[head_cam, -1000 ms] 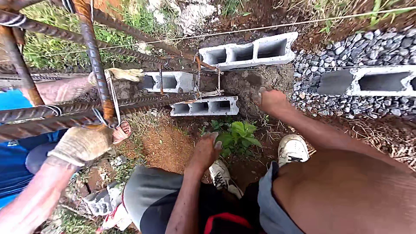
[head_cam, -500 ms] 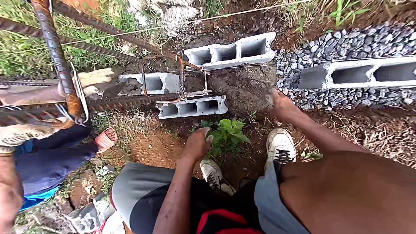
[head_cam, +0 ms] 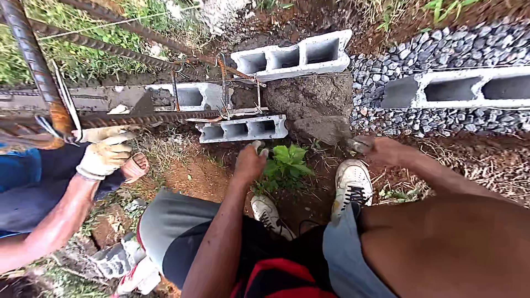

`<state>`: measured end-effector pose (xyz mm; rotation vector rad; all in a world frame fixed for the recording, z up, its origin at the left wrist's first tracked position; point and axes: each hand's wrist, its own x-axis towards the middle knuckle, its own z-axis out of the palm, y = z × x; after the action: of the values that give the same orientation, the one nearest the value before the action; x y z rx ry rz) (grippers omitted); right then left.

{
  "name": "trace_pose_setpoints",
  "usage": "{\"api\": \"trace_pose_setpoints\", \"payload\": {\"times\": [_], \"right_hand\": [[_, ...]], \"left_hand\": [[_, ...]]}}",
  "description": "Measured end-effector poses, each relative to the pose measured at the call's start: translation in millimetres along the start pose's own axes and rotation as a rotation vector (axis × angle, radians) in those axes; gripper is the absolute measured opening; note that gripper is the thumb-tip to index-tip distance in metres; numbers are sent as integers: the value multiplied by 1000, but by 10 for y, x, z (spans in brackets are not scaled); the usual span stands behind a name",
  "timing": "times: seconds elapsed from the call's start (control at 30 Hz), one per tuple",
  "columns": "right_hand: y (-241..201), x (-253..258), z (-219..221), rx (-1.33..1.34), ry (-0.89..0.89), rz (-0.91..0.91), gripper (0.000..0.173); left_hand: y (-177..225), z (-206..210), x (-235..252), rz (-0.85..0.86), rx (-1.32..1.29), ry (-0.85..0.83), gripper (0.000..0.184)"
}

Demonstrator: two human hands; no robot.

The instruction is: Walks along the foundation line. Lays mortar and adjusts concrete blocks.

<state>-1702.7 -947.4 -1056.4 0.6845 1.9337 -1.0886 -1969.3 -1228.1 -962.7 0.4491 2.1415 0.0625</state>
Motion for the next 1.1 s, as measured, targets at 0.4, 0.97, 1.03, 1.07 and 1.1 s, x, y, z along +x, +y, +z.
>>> {"api": "trace_pose_setpoints", "payload": {"times": [0.4, 0.97, 1.03, 1.07, 1.1], "right_hand": [[-160, 400, -740, -799, -37, -224, 36], [-624, 1604, 171, -732, -161, -58, 22], [-454, 1582, 21, -745, -125, -24, 25], [-347, 1597, -58, -738, -101, -1, 24], [-259, 1605, -149, -738, -80, 20, 24]], "left_hand": [[-95, 682, 629, -470, -994, 156, 49], [-640, 840, 177, -396, -795, 182, 34], [-647, 810, 169, -384, -750, 180, 33], [-666, 810, 171, -375, -733, 171, 33], [-692, 828, 180, -368, -717, 162, 33]]}}
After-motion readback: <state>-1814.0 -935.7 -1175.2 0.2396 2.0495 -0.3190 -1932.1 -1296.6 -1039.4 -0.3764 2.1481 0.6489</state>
